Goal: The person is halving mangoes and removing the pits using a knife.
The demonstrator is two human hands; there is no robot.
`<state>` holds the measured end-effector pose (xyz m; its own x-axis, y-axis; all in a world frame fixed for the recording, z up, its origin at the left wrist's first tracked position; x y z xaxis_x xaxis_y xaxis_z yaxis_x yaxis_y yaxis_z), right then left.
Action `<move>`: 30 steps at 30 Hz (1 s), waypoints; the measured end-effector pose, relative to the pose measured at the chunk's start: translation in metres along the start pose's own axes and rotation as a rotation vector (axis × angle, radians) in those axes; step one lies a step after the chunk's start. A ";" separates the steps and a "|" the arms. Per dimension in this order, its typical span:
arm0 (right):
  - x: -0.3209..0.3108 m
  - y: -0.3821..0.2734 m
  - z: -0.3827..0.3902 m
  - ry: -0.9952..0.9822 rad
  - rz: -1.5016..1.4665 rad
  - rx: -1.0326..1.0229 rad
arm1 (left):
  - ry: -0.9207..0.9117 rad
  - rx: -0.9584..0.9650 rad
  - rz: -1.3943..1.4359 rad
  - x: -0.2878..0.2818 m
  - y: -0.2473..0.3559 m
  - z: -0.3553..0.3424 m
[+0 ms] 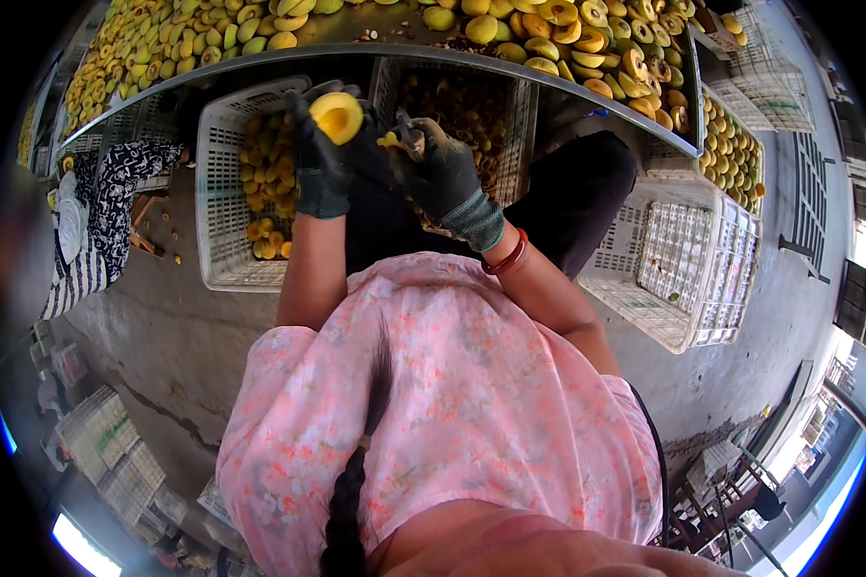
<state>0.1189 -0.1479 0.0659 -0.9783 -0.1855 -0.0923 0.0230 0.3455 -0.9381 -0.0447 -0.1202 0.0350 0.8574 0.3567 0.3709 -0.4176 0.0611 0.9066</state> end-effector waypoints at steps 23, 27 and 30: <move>-0.068 0.074 0.007 0.059 0.306 0.227 | -0.119 0.322 -1.779 0.142 -0.085 -0.274; -0.072 0.084 0.011 0.005 0.313 0.177 | 0.035 0.440 -1.680 0.151 -0.085 -0.261; -0.071 0.081 0.006 0.044 0.231 0.230 | -0.018 0.520 -1.431 0.146 -0.076 -0.242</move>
<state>0.1917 -0.1120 -0.0059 -0.9497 -0.0843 -0.3017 0.2864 0.1564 -0.9453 0.0399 0.1526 -0.0284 0.4420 0.2732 -0.8544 0.8870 0.0089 0.4617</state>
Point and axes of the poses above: each hand's wrist, its own z-axis away from the middle knuckle, its own x-axis out of the palm, y = z × x, the point moved 4 cm from there along -z, towards the middle knuckle, and after that the axes turned 15 degrees about -z, right-handed, at the moved point
